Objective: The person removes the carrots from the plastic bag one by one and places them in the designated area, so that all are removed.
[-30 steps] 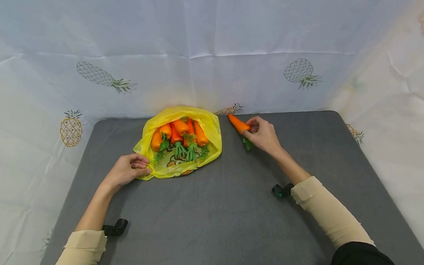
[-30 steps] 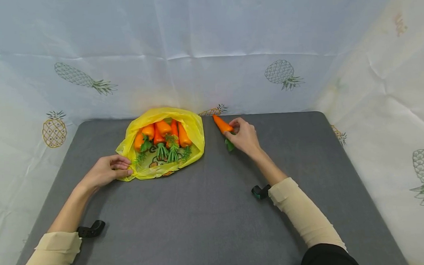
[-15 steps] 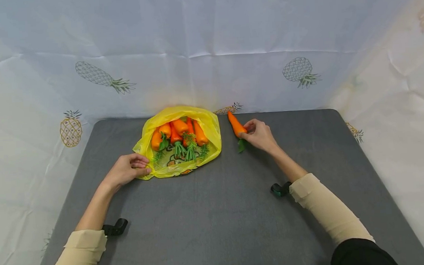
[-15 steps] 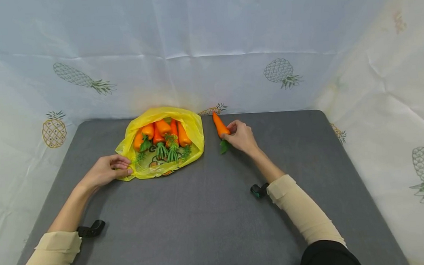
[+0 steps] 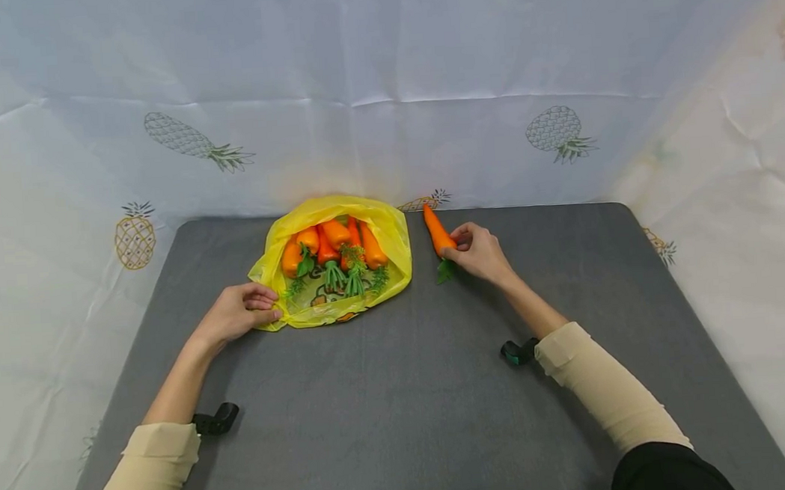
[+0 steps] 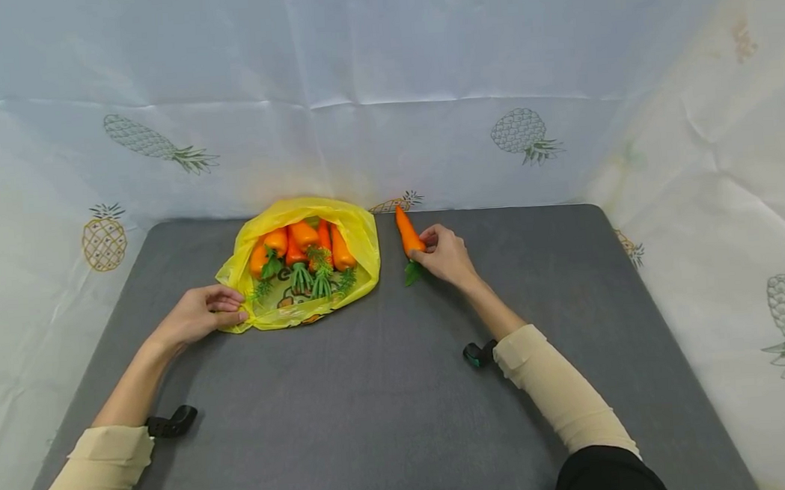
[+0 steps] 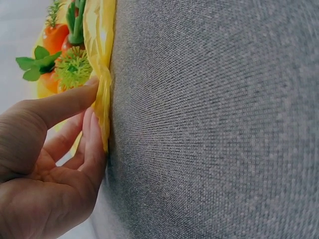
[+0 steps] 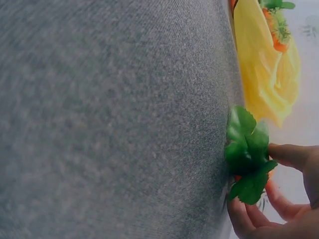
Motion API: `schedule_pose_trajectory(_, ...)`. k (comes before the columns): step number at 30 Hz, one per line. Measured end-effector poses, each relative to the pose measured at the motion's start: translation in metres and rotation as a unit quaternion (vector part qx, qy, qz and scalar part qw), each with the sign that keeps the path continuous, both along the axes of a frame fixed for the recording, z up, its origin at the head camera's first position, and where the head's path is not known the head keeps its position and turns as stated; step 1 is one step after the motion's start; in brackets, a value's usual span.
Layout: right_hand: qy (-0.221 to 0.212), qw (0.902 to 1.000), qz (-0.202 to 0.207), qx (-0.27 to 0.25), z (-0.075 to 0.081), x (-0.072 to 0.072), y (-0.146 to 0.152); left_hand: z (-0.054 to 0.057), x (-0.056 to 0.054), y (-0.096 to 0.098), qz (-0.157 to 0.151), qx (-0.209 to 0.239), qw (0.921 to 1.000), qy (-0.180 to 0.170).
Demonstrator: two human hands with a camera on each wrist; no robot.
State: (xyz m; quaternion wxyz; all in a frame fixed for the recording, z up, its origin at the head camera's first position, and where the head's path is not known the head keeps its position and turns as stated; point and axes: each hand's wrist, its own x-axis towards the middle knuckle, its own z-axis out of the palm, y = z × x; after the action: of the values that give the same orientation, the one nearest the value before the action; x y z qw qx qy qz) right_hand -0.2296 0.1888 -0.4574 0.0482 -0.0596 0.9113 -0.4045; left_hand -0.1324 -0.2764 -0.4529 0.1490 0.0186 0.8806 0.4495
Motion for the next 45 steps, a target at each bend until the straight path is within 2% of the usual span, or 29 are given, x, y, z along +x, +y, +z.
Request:
schedule_pose_trajectory(8, 0.048, 0.9984, -0.015, -0.026, 0.005, -0.002, -0.007, -0.001, -0.001, 0.0, 0.002, -0.003, 1.0, -0.005)
schedule_pose_trajectory(17, 0.072, 0.9954, 0.022, -0.058, 0.019, 0.005, -0.022, 0.0, -0.001, 0.0, -0.001, -0.005, 1.0, -0.002)
schedule_pose_trajectory(27, 0.128, 0.9892, 0.071, -0.011, 0.026, 0.016, -0.046, -0.002, -0.002, 0.0, -0.006, -0.001, 1.0, 0.002)
schedule_pose_trajectory(33, 0.127, 0.9868, 0.096, -0.029, 0.03, 0.019, -0.06, 0.0, -0.001, 0.0, -0.003, 0.002, 1.0, -0.002)
schedule_pose_trajectory(38, 0.12, 0.9832, 0.122, -0.065, 0.031, 0.021, -0.073, 0.0, -0.001, -0.001, 0.0, 0.006, 0.9999, -0.008)
schedule_pose_trajectory(45, 0.106, 0.9786, 0.153, -0.088, 0.025, 0.023, -0.093, -0.001, -0.002, 0.001, 0.0, -0.003, 1.0, -0.006)
